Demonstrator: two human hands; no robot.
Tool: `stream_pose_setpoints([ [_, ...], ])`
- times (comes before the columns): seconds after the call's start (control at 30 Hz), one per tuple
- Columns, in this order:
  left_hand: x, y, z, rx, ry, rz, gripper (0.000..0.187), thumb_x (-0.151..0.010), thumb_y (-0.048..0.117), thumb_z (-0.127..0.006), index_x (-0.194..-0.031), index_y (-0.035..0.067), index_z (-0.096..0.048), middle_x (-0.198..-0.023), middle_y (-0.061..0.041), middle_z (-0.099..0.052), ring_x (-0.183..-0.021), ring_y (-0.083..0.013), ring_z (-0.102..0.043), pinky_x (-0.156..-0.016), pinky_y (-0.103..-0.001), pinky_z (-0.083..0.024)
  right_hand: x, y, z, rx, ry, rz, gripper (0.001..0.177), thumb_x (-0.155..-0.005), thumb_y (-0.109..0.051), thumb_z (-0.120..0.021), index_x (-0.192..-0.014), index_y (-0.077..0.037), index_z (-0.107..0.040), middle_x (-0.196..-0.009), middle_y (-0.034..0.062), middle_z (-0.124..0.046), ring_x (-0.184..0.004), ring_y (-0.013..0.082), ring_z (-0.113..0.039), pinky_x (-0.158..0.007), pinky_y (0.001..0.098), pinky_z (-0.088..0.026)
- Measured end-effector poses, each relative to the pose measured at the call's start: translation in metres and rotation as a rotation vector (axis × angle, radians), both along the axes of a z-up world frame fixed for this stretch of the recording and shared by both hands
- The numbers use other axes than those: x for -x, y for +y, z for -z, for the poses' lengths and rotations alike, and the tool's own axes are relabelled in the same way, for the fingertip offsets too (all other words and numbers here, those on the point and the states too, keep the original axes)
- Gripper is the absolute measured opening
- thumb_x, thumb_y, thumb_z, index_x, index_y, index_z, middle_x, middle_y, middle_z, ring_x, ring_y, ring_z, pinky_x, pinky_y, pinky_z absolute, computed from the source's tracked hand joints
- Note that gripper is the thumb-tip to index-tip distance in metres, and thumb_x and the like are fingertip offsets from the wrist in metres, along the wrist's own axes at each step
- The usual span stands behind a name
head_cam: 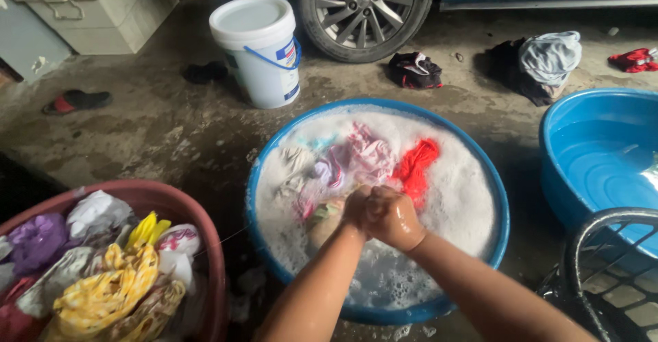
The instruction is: The person hand washes clothes by scrubbing and wringing them in a basin of soapy water, then transfers them into another basin.
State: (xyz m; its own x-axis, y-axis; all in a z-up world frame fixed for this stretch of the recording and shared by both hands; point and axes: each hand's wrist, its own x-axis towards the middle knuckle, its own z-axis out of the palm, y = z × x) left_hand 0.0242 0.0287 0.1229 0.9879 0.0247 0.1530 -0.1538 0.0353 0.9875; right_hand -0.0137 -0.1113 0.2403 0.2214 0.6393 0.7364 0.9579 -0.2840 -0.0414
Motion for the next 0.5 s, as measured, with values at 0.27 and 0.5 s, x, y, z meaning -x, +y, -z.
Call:
stream_pose_setpoints([
  [0.27, 0.031, 0.056, -0.063, 0.738, 0.251, -0.418, 0.019, -0.09, 0.028, -0.073, -0.085, 0.011, -0.067, -0.076, -0.001, -0.064, -0.066, -0.0149, -0.059, -0.056, -0.033, -0.043, -0.025, 0.053, 0.004, -0.344, 0.907, 0.054, 0.014, -0.095, -0.019, -0.059, -0.101, -0.007, -0.06, -0.09, 0.0062, -0.063, -0.084, 0.0167, -0.061, -0.074, 0.0312, -0.051],
  [0.5, 0.136, 0.3, -0.111, 0.384, -0.248, -0.826, 0.016, -0.079, 0.017, -0.078, -0.093, 0.011, -0.071, -0.088, -0.003, -0.071, -0.081, -0.0152, -0.067, -0.073, -0.031, -0.055, 0.021, 0.298, -0.012, -0.351, 1.238, -0.498, 0.045, -0.092, -0.017, -0.056, -0.134, -0.008, -0.046, -0.118, 0.009, -0.058, -0.104, 0.0188, -0.057, -0.084, 0.0329, -0.05],
])
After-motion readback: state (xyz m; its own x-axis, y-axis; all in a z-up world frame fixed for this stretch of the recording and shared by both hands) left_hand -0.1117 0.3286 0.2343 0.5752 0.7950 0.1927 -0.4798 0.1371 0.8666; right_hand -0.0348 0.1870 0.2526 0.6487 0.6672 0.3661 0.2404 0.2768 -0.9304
